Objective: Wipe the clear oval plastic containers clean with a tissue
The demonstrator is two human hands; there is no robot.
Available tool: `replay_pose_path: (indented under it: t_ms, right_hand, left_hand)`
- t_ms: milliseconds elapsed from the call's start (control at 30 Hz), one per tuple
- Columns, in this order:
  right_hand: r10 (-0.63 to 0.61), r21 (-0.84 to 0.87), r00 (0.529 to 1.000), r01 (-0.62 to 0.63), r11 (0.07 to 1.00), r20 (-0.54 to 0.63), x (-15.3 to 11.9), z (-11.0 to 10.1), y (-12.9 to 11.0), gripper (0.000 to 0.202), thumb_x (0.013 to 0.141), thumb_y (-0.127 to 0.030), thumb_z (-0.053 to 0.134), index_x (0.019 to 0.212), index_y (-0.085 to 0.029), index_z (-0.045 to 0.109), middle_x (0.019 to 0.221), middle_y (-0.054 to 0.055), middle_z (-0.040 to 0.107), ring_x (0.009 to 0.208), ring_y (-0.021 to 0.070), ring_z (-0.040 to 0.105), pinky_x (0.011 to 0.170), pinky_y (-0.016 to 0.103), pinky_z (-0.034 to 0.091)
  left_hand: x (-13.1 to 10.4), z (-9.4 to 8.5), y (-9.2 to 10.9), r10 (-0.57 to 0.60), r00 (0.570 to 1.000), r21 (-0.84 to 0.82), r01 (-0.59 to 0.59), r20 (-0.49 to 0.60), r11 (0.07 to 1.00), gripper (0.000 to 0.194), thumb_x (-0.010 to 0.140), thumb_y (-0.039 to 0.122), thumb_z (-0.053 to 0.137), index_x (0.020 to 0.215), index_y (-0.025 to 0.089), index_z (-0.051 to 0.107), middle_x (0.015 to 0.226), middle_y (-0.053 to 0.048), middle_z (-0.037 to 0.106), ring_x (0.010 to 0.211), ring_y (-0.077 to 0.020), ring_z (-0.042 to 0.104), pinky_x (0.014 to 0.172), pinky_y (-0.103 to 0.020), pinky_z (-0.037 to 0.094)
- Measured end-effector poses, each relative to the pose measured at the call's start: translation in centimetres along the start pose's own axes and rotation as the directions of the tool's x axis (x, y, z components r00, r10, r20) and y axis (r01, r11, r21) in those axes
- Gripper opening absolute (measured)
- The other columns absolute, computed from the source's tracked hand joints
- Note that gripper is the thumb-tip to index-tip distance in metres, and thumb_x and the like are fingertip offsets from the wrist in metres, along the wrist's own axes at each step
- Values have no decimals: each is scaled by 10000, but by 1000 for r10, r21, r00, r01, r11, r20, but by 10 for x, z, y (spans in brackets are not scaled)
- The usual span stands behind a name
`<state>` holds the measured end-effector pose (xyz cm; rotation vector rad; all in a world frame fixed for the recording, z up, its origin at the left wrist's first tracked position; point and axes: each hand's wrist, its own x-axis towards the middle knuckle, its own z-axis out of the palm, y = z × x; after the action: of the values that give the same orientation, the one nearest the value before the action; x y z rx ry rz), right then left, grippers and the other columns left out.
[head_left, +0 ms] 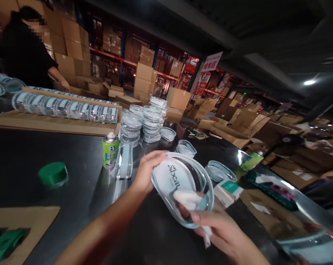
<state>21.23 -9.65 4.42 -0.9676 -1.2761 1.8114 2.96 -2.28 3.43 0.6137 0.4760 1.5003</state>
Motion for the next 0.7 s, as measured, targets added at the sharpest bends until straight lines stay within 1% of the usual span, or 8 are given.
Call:
replay_pose_path:
  t_ms: [133, 233, 333, 433, 500, 533, 600, 700]
  right_hand:
    - [22, -32, 999, -21, 999, 31, -1, -6, 0, 374, 553, -325, 825, 838, -115, 705, 684, 16, 560, 506, 53, 424, 423, 172, 263]
    - [59, -108, 994, -48, 993, 95, -2, -4, -8, 365, 565, -339, 821, 832, -118, 706, 644, 5, 545, 486, 54, 416, 411, 179, 232]
    - [11, -122, 990, 6, 993, 141, -2, 2, -12, 381, 600, -385, 807, 857, -128, 693, 676, -4, 538, 495, 47, 393, 424, 184, 231]
    - [-65, -34, 993, 69, 997, 103, 0, 1, -2, 551, 512, -366, 862, 999, -178, 685, 763, -11, 576, 624, 83, 469, 528, 185, 324]
    - [-35, -8, 991, 36, 999, 131, 2, -6, 8, 779, 416, -340, 914, 1144, -233, 659, 880, -4, 621, 788, 128, 520, 661, 201, 383]
    - [-3, -22, 986, 7, 1000, 167, 3, -10, 12, 847, 386, -340, 930, 1181, -255, 648, 918, -5, 628, 831, 138, 520, 701, 209, 388]
    - [49, -94, 969, -27, 995, 241, 4, -16, 16, 875, 355, -341, 944, 1179, -276, 659, 919, -14, 622, 820, 135, 504, 713, 213, 385]
    - [94, -220, 947, -25, 975, 306, 4, -19, 11, 891, 335, -291, 944, 1180, -308, 662, 921, -26, 607, 819, 140, 499, 752, 227, 398]
  left_hand:
    - [0, 1, 4, -12, 1000, -5, 12, 12, 1000, 303, 550, 273, 847, 789, 105, 765, 657, -50, 734, 556, -141, 631, 543, -218, 478]
    - [0, 1, 4, -19, 1000, -6, 19, 16, 1000, 304, 541, 264, 846, 783, 100, 764, 662, -52, 735, 565, -141, 631, 553, -219, 478]
    - [1, 0, 3, -20, 1000, -8, 20, 21, 1000, 297, 547, 265, 840, 785, 105, 761, 691, -56, 742, 594, -147, 640, 583, -226, 486]
    - [1, 0, 3, -15, 1000, -2, 15, 28, 1000, 290, 554, 275, 835, 788, 121, 761, 689, -42, 738, 593, -139, 635, 587, -222, 480]
    - [0, 0, 3, -32, 999, 18, 31, 43, 999, 290, 541, 274, 839, 771, 115, 763, 648, -39, 725, 559, -135, 622, 561, -222, 471]
    - [-1, 1, 3, -44, 998, 30, 43, 53, 999, 292, 534, 274, 840, 762, 109, 765, 629, -42, 719, 543, -136, 617, 547, -224, 466]
    - [-2, 2, 3, -67, 995, 55, 63, 72, 997, 289, 527, 276, 841, 747, 104, 767, 606, -46, 712, 521, -138, 610, 531, -229, 462]
    - [-4, 3, 4, -89, 991, 83, 81, 97, 993, 280, 532, 286, 837, 741, 112, 770, 602, -43, 712, 517, -141, 610, 536, -237, 466]
